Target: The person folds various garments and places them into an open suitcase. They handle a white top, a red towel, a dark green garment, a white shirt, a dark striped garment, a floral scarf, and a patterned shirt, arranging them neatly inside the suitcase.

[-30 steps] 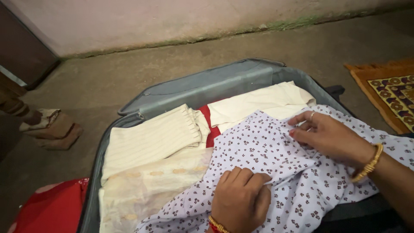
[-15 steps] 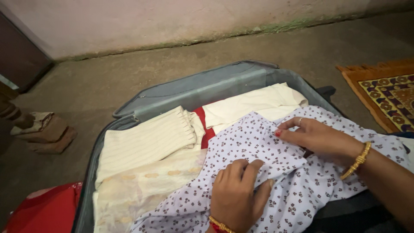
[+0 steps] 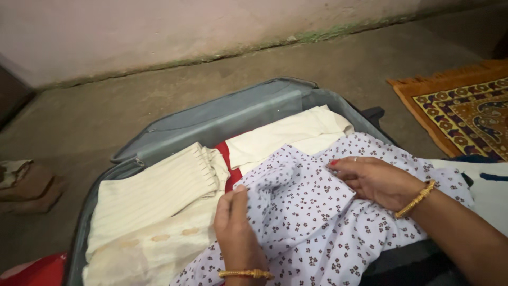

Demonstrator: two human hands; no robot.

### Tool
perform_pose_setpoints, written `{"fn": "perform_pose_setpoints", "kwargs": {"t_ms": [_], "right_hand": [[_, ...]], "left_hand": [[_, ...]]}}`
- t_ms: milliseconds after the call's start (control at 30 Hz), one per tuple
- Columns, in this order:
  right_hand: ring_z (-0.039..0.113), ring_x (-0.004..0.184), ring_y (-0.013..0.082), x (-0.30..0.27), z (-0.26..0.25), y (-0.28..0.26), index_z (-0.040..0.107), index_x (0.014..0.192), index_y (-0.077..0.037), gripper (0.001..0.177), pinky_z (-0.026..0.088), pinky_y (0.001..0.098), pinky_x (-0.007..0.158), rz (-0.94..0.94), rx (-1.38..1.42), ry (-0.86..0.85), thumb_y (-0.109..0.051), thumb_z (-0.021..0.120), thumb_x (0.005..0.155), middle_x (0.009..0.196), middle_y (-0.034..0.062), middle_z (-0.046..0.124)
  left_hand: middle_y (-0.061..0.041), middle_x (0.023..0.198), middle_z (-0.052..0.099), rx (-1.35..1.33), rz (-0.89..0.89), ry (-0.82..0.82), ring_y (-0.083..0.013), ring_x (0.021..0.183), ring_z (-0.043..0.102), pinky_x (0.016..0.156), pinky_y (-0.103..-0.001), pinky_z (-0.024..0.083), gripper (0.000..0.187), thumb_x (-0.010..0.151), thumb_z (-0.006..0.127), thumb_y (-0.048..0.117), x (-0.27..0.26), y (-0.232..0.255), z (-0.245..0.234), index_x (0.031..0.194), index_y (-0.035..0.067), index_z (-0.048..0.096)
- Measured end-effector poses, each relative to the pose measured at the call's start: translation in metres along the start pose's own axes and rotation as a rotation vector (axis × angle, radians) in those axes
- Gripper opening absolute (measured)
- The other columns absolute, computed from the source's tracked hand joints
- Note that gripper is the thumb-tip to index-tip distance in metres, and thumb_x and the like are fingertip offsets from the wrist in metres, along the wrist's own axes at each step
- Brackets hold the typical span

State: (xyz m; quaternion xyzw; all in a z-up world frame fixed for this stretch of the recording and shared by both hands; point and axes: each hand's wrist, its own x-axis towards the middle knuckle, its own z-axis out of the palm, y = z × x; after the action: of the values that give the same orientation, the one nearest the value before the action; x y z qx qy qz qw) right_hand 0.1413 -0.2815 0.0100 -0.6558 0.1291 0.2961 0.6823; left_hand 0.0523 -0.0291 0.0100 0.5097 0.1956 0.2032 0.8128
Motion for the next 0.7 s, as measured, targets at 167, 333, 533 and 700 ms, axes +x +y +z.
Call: {"fn": "perform_pose_setpoints", "kwargs": {"t_ms": [167,333,533,700], "right_hand": [[0.055,0.078,0.0112,0.003,-0.001,0.009,0.064,0.132,-0.007,0.046,0.041,0.0265,0.066,-0.080,-0.151,-0.026,-0.016,0.071,0.087,0.094,0.0042,0.066],[0.064,0.085,0.0125,0.006,-0.007,0.012,0.061,0.130,-0.005,0.047,0.051,0.0268,0.073,-0.122,-0.055,-0.094,-0.013,0.070,0.084,0.096,0.0055,0.070],[0.067,0.104,0.0099,0.005,-0.007,0.013,0.066,0.126,-0.002,0.047,0.050,0.0288,0.095,-0.043,0.165,0.014,-0.033,0.066,0.091,0.112,0.0035,0.075],[0.064,0.096,0.0098,0.004,-0.008,0.016,0.068,0.113,-0.001,0.036,0.050,0.0285,0.090,-0.134,-0.068,-0.155,-0.022,0.075,0.085,0.099,0.0048,0.074]], "left_hand": [[0.003,0.077,0.061,0.217,0.249,-0.158,-0.0071,0.070,0.051,0.063,-0.024,0.045,0.020,0.095,0.069,0.023,-0.007,0.008,0.024,0.089,0.004,0.064],[-0.004,0.084,0.063,0.755,0.775,-0.346,-0.0219,0.077,0.060,0.068,-0.034,0.049,0.010,0.092,0.071,0.017,-0.044,-0.007,0.050,0.097,0.009,0.066],[-0.011,0.091,0.060,1.072,0.915,-0.683,-0.0324,0.089,0.060,0.082,-0.047,0.046,0.016,0.093,0.071,0.019,-0.072,-0.040,0.046,0.098,0.007,0.062],[-0.013,0.102,0.062,1.011,0.826,-0.596,-0.0332,0.096,0.061,0.082,-0.045,0.046,0.030,0.089,0.074,0.025,-0.069,-0.028,0.043,0.110,0.006,0.065]]}}
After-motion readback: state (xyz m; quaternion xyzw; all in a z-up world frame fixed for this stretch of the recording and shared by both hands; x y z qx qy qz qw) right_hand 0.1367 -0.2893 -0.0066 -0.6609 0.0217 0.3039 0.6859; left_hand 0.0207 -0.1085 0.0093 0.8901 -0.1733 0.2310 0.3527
